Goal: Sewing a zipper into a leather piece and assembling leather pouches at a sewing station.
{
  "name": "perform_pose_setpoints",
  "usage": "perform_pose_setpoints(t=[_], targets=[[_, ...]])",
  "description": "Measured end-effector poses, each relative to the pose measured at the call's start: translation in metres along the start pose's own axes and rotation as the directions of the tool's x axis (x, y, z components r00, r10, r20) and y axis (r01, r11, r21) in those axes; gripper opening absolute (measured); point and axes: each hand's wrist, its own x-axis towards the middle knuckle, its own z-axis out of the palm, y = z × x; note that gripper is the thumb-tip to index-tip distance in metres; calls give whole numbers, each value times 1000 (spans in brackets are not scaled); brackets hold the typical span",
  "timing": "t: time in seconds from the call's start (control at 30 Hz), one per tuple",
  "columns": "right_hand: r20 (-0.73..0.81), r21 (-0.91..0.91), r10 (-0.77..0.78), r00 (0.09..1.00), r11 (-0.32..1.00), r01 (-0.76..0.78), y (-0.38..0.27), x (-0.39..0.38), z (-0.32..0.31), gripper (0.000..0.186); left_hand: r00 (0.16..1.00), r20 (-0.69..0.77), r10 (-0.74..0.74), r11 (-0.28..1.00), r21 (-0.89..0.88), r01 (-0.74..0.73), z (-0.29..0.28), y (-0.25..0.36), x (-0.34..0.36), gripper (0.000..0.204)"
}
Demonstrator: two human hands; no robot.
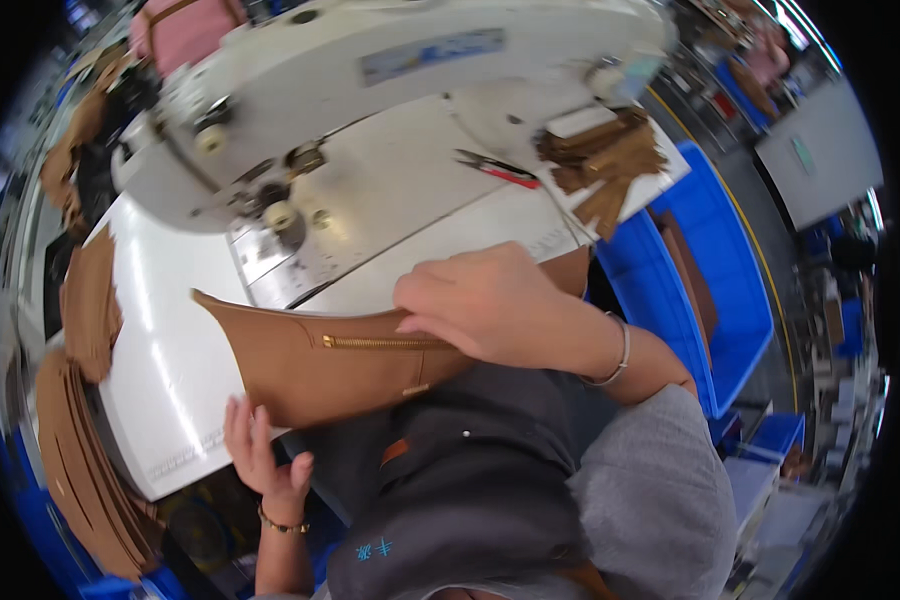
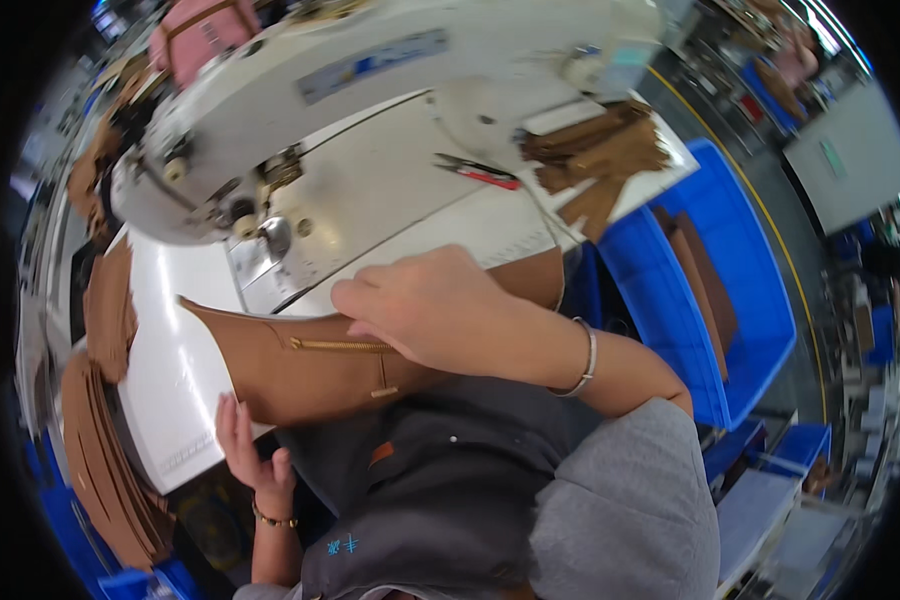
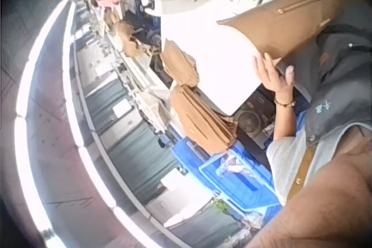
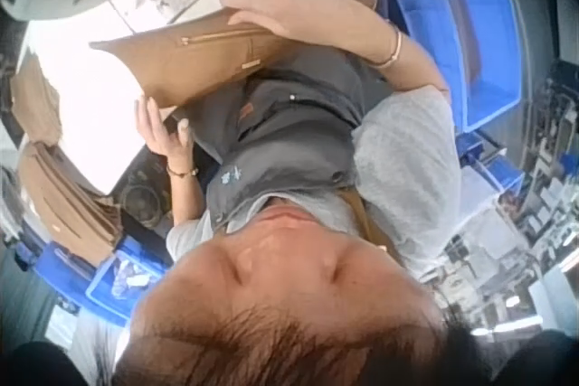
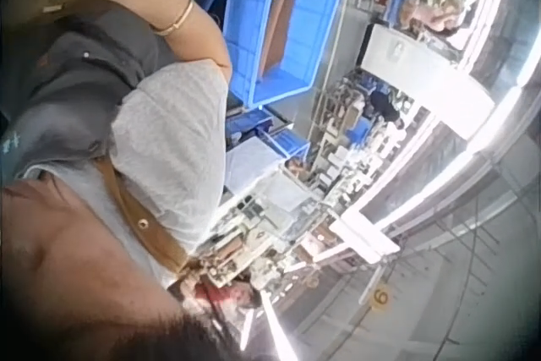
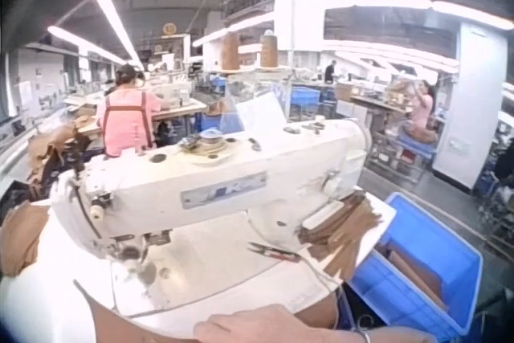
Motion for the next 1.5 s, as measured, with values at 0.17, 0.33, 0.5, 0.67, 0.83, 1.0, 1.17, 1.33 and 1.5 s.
perform_pose_setpoints(t=[0.17,0.33,0.5,0.67,0.83,1.0,1.17,1.33,1.5], targets=[[-476,-499,287,832,690,-524,-11,-111,-149,12,998,-27,-64,995,70,66,10,3,0,69],[-693,-708,116,711,73,-702,-2,-209,-224,12,999,-24,-35,995,90,37,17,5,6,58],[-709,-578,572,412,-138,-804,58,-291,-219,23,999,-27,-28,993,114,31,16,5,8,52],[-476,-344,829,294,133,-930,105,-349,-218,32,999,8,-50,989,141,48,15,4,7,48],[-467,-349,858,215,44,-936,156,-399,-197,31,999,16,-41,981,188,37,19,2,6,45],[-581,-420,802,140,-148,-895,180,-437,-196,26,995,59,-80,969,238,64,19,-2,5,41],[-732,-511,600,322,-172,-842,168,-425,-243,24,999,14,-37,963,266,32,27,9,20,37],[-787,-488,491,373,-126,-864,139,-402,-269,28,1000,-11,13,964,266,-10,27,46,38,31],[-694,-359,621,366,142,-922,126,-400,-296,29,993,39,-111,952,291,95,25,68,47,34]])
